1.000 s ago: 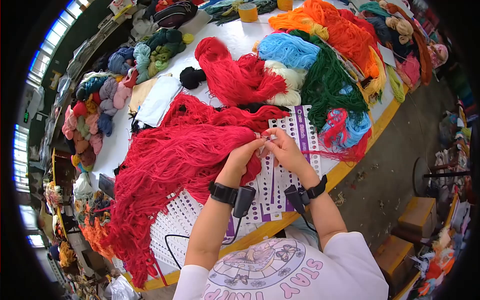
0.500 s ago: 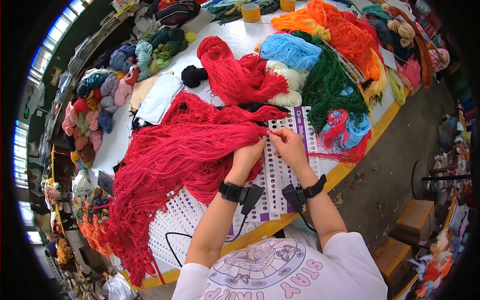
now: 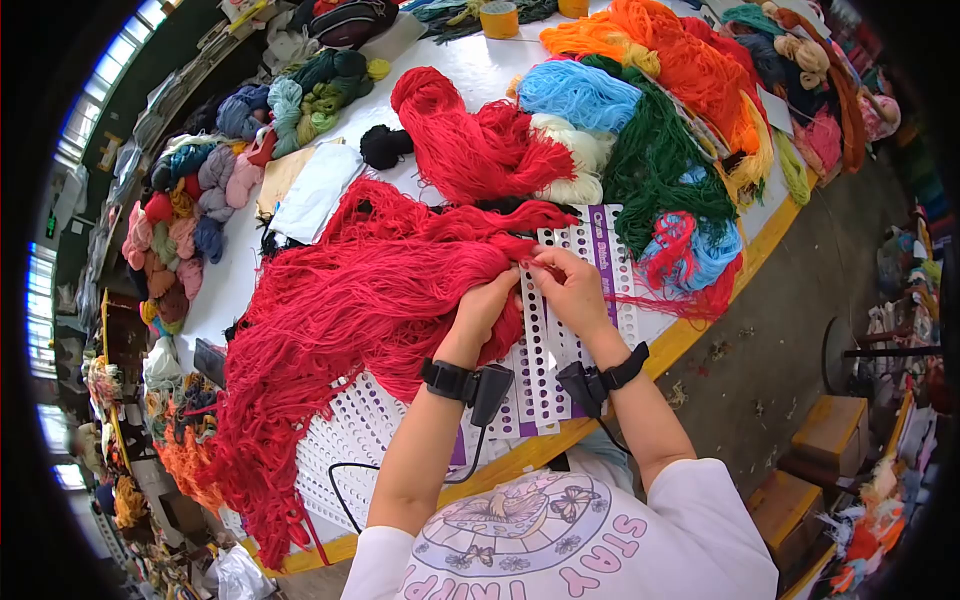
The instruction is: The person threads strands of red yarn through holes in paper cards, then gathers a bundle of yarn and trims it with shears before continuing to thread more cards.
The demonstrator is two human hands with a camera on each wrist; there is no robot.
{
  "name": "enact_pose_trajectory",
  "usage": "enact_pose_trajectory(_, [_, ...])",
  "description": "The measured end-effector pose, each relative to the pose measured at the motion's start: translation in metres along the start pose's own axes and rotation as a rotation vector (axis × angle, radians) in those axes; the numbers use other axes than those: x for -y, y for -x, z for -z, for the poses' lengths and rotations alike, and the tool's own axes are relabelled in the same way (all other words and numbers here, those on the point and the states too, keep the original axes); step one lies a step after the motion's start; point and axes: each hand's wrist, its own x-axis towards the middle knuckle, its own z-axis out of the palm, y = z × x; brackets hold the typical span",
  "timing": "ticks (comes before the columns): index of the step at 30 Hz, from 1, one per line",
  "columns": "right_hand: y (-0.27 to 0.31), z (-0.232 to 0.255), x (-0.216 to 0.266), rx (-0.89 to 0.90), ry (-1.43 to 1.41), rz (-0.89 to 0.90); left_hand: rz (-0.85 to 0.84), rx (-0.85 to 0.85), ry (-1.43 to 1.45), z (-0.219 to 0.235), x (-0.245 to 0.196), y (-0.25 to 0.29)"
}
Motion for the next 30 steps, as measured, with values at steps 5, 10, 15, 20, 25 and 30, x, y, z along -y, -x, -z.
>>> enact_pose_trajectory(5, [-0.005, -0.001, -0.008, -0.159, -0.032, -0.011, 0.019, 0.003, -0.027, -0.004, -0.006, 0.008])
enact_pose_trajectory(10, [0.0, 0.004, 0.004, -0.025, 0.192, 0.093, 0.017, 0.028, -0.02, 0.001, 0.0, -0.003])
enact_pose_trajectory(15, [-0.003, 0.007, -0.005, 0.067, 0.161, 0.126, 0.009, 0.037, 0.0, 0.001, 0.003, -0.009])
enact_pose_trajectory(20, [-0.001, 0.007, -0.002, 0.073, 0.174, 0.073, -0.338, -0.194, -0.273, -0.007, 0.01, -0.007])
enact_pose_trajectory(25, [0.001, 0.002, -0.013, 0.006, 0.344, 0.182, 0.033, -0.087, 0.337, 0.016, -0.023, 0.009])
enact_pose_trajectory(30, [0.003, -0.001, 0.007, 0.015, 0.384, 0.097, 0.138, 0.34, 0.592, 0.017, -0.03, 0.016])
